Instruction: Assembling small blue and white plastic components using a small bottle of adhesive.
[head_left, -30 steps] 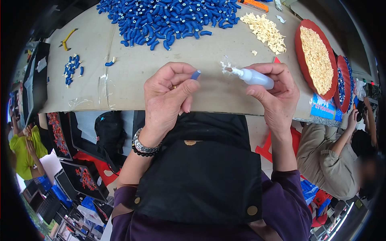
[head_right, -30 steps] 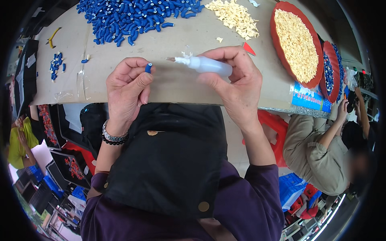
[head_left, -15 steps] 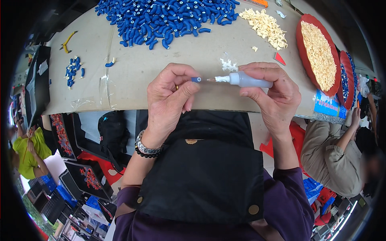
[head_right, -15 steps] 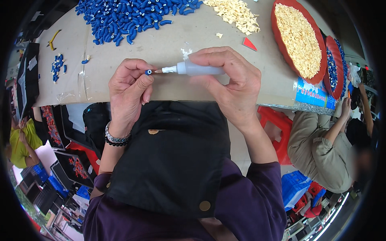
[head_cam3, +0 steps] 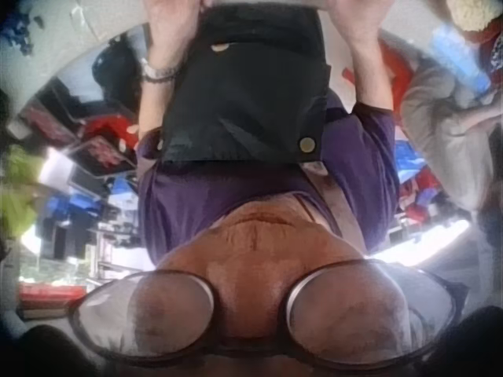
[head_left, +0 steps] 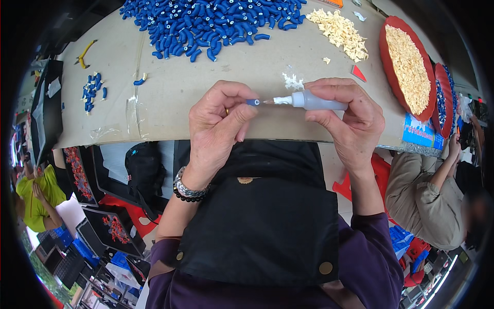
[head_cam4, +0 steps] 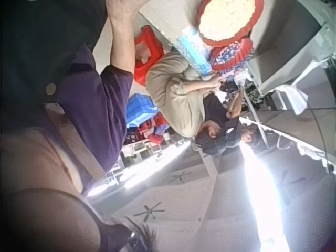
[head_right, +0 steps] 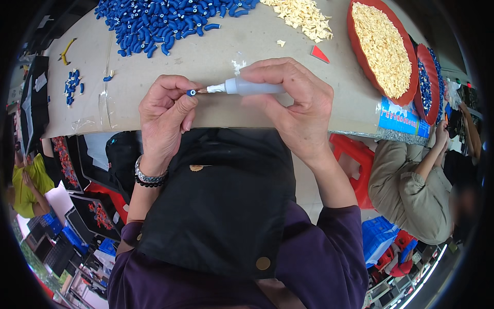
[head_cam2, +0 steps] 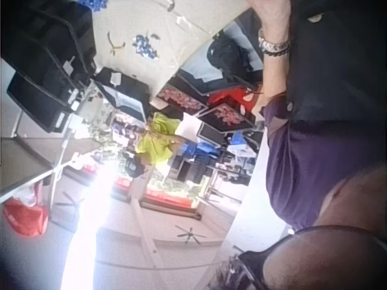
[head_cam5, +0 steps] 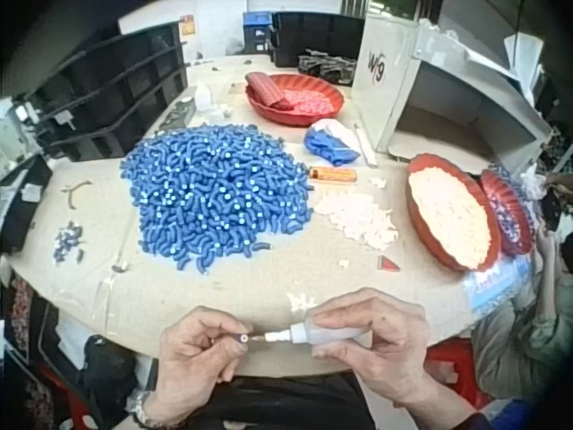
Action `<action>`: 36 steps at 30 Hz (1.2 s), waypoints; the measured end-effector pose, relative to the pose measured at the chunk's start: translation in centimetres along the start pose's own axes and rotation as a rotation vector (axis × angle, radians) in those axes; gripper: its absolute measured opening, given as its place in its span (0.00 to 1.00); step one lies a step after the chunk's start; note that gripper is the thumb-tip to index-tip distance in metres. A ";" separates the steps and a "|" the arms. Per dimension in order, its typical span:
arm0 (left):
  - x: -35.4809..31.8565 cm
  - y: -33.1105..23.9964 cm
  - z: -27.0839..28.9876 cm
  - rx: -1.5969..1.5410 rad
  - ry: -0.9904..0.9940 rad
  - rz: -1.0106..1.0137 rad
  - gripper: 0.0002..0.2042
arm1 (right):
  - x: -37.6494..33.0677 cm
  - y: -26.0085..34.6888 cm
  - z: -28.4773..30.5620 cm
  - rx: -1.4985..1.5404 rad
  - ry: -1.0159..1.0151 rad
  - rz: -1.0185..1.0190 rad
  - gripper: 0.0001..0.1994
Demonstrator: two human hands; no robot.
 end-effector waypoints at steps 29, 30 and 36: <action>0.0 -0.2 -0.1 0.013 0.001 0.016 0.06 | 0.0 -0.6 1.3 0.101 -0.008 -0.129 0.17; 0.0 -0.2 -0.2 0.016 -0.003 0.027 0.06 | 0.1 -0.8 1.6 0.232 -0.091 -0.269 0.17; -0.3 -0.5 -0.5 -0.019 0.037 0.036 0.06 | 2.2 -2.6 4.3 0.329 -0.162 -0.486 0.14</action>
Point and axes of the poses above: each hand's wrist, its own x-axis towards the middle knuckle, its own z-axis out of the back of the hand, y = z × x, the point moved 2 cm from there along x, towards the middle knuckle, and after that the axes turned 6 degrees about -y, right-handed, at the moved point
